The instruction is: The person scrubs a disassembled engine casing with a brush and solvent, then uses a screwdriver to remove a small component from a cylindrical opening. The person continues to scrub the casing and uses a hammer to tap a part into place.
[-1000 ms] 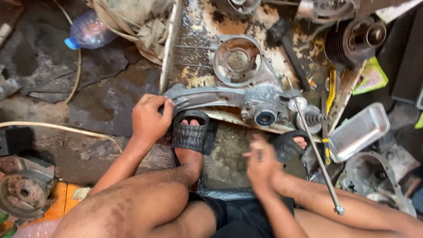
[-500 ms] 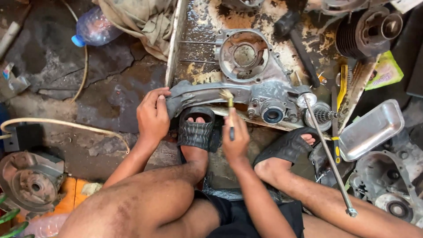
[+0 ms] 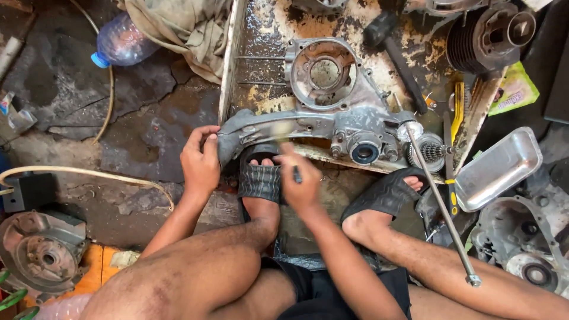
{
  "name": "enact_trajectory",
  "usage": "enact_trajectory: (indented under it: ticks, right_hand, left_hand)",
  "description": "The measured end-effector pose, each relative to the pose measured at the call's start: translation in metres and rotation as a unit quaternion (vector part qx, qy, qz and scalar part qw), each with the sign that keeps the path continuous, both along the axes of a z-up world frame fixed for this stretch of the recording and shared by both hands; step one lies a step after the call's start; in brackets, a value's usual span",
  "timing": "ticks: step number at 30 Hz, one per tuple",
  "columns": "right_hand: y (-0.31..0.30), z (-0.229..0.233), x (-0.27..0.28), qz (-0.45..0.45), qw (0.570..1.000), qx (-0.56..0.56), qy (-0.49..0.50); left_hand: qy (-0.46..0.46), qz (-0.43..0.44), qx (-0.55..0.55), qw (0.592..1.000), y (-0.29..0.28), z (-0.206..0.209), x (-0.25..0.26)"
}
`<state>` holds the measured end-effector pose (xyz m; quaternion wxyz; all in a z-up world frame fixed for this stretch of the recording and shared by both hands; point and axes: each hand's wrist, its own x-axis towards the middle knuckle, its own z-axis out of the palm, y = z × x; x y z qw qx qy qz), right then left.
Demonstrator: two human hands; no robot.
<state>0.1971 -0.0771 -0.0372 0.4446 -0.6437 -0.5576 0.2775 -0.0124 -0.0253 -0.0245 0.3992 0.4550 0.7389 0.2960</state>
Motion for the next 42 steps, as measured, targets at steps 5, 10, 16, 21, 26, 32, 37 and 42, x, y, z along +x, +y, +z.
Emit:
enact_trajectory:
  ticks: [5,10,16,21,26,32,37,42]
  right_hand:
    - [-0.005,-0.021,-0.037,0.007,0.880,-0.122,0.460]
    - [-0.007,-0.032,-0.011,0.017,0.806,-0.212,0.553]
    - [0.013,-0.005,-0.019,0.070,0.931,-0.074,0.350]
    - [0.012,-0.005,-0.012,0.112,0.956,-0.034,0.269]
    - [0.005,0.018,-0.018,0.109,0.899,-0.089,0.414]
    - [-0.003,0.048,-0.021,0.196,0.935,-0.002,0.294]
    - [-0.007,0.062,-0.029,0.284,0.938,0.079,0.180]
    - [-0.004,0.067,-0.041,0.323,0.931,0.129,0.110]
  left_hand:
    - [-0.033,-0.001,-0.010,0.999,0.001,0.003,-0.001]
    - [-0.074,-0.010,-0.008,0.997,-0.003,0.007,0.000]
    - [-0.160,-0.018,0.056,0.985,-0.006,-0.014,-0.002]
    - [-0.333,0.080,0.010,0.939,-0.021,-0.039,-0.004]
    - [-0.336,0.123,0.010,0.934,-0.021,-0.035,-0.002]
    - [-0.385,0.180,-0.013,0.905,-0.024,-0.067,-0.005]
    - [-0.429,0.190,-0.044,0.882,-0.024,-0.056,-0.010]
    - [-0.503,0.166,-0.047,0.847,-0.027,-0.054,-0.010]
